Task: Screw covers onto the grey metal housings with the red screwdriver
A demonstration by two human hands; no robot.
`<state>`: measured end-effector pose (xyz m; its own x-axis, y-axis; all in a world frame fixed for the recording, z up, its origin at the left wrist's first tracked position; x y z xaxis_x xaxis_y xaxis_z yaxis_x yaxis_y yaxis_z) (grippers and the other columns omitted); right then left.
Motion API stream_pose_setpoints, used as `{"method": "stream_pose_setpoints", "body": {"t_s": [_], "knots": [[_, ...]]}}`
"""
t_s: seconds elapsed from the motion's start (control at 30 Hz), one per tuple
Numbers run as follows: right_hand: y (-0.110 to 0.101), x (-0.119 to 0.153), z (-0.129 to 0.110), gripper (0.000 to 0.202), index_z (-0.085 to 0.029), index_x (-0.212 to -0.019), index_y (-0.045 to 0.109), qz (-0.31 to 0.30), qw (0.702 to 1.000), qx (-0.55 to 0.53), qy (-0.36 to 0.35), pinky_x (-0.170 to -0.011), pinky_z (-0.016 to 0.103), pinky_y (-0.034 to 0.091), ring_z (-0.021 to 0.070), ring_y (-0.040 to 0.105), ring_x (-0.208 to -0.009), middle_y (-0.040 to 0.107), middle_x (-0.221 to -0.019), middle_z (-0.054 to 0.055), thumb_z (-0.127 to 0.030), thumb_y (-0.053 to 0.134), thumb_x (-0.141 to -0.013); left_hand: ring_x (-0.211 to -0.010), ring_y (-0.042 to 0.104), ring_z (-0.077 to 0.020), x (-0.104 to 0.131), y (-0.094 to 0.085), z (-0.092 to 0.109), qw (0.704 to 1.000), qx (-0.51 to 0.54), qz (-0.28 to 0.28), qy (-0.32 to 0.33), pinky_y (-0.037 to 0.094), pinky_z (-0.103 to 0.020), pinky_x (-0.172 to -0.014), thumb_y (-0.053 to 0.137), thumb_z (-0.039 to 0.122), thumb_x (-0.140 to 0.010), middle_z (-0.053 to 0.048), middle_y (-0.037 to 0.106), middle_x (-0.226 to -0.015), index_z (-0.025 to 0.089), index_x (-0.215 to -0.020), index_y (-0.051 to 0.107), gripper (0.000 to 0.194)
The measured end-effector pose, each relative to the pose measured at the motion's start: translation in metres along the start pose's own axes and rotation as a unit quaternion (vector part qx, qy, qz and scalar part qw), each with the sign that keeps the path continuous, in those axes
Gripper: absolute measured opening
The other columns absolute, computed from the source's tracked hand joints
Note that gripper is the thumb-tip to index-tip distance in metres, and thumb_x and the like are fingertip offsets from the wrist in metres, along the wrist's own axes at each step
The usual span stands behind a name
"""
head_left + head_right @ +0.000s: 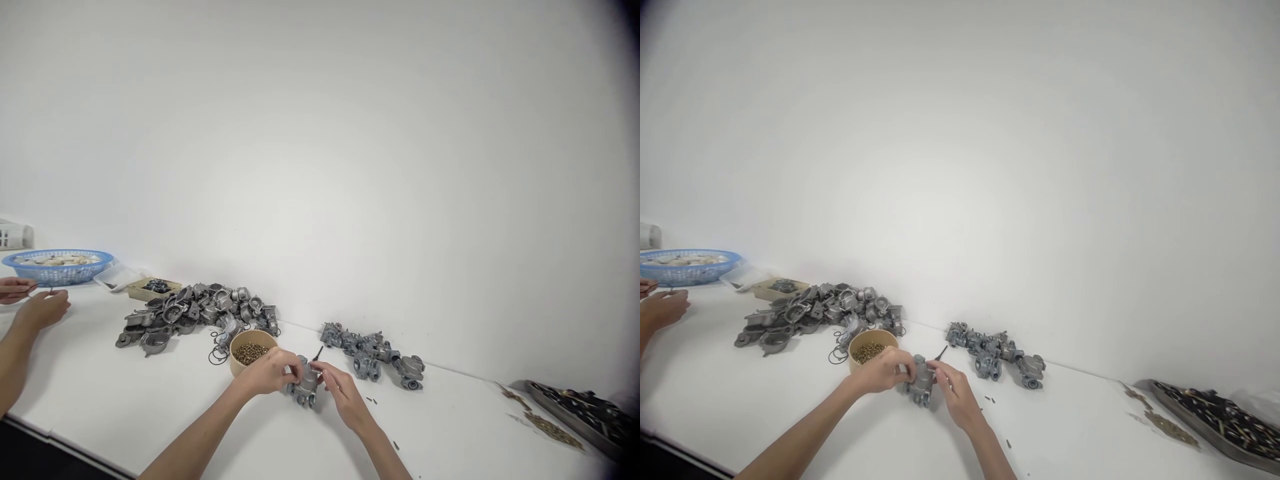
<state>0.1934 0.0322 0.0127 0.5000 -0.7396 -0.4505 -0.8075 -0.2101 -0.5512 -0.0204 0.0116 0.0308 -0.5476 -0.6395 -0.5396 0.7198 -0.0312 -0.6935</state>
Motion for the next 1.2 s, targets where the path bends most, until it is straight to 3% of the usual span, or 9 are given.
{"method": "stream_pose_setpoints", "body": {"t_s": [0.23,0.4,0.63,0.77,0.87,1.0,1.2], "knots": [[0.0,0.0,0.0,0.05,-0.02,-0.121,0.067,-0.007,1.0,-0.004,0.003,-0.077,0.037,0.056,0.0268,0.064,-0.093,0.071,-0.1,0.011,-0.052,0.034,-0.099,-0.076,0.062,-0.0128,0.0,-0.001,0.0,1.0,-0.017,0.016,0.018,0.046,-0.022,-0.075,0.058,0.008,-0.083,0.001,0.07,-0.082,0.019,-0.084,0.068,0.014],[0.0,0.001,0.002,0.048,-0.022,-0.121,0.067,-0.002,1.0,-0.001,0.005,-0.079,0.038,0.055,0.0278,0.064,-0.097,0.07,-0.111,0.011,-0.051,0.035,-0.1,-0.076,0.064,-0.0131,0.001,-0.001,-0.001,1.0,-0.018,0.006,0.005,0.046,-0.022,-0.075,0.059,0.008,-0.082,0.001,0.071,-0.082,0.02,-0.085,0.068,0.015],[0.003,0.0,0.008,0.038,-0.023,-0.121,0.064,-0.009,0.999,0.034,-0.014,-0.074,0.035,0.056,0.0246,0.067,-0.089,0.068,-0.119,0.011,-0.042,0.062,-0.089,-0.074,0.065,-0.0143,0.001,0.003,-0.001,1.0,-0.009,-0.012,0.0,0.048,-0.023,-0.074,0.063,0.011,-0.081,0.001,0.072,-0.08,0.02,-0.083,0.07,0.012],[0.004,0.0,0.009,0.037,-0.024,-0.12,0.063,-0.008,0.999,0.047,-0.019,-0.073,0.034,0.055,0.023,0.066,-0.088,0.067,-0.117,0.009,-0.034,0.066,-0.085,-0.076,0.068,-0.0152,0.002,-0.004,-0.001,0.999,0.015,-0.029,-0.025,0.049,-0.023,-0.076,0.067,0.021,-0.082,0.001,0.074,-0.083,0.022,-0.093,0.071,0.012],[0.004,0.0,0.009,0.035,-0.024,-0.117,0.062,-0.007,0.998,0.052,-0.019,-0.072,0.033,0.055,0.0225,0.066,-0.088,0.068,-0.114,0.008,-0.031,0.066,-0.083,-0.084,0.069,-0.0165,0.006,-0.022,-0.012,0.994,-0.038,0.008,-0.102,0.05,-0.024,-0.077,0.063,0.031,-0.086,0.0,0.075,-0.091,0.024,-0.098,0.071,0.016],[0.003,0.0,0.008,0.031,-0.023,-0.112,0.061,-0.005,0.998,0.056,-0.013,-0.071,0.031,0.053,0.0222,0.065,-0.088,0.068,-0.105,0.007,-0.03,0.067,-0.082,-0.099,0.066,-0.0216,0.019,-0.048,-0.045,0.941,-0.194,0.08,-0.265,0.049,-0.028,-0.084,0.057,0.033,-0.088,-0.002,0.074,-0.099,0.027,-0.098,0.072,0.019],[0.004,0.0,0.006,0.024,-0.023,-0.106,0.058,-0.002,0.998,0.058,-0.014,-0.07,0.03,0.052,0.0202,0.062,-0.084,0.066,-0.093,0.004,-0.035,0.063,-0.086,-0.095,0.066,-0.0261,0.033,-0.046,-0.083,0.902,-0.231,0.024,-0.364,0.05,-0.028,-0.076,0.079,0.029,-0.064,-0.005,0.073,-0.1,0.027,-0.081,0.077,0.017]]}}
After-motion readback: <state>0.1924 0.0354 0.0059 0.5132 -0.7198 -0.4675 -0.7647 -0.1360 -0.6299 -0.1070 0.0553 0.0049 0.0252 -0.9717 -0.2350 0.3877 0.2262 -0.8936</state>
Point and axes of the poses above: each hand's wrist, its own x-axis away from the middle knuckle, its own y-axis out of the palm, z = x × y, the point moved 2 cm from there along -x, towards the middle knuckle
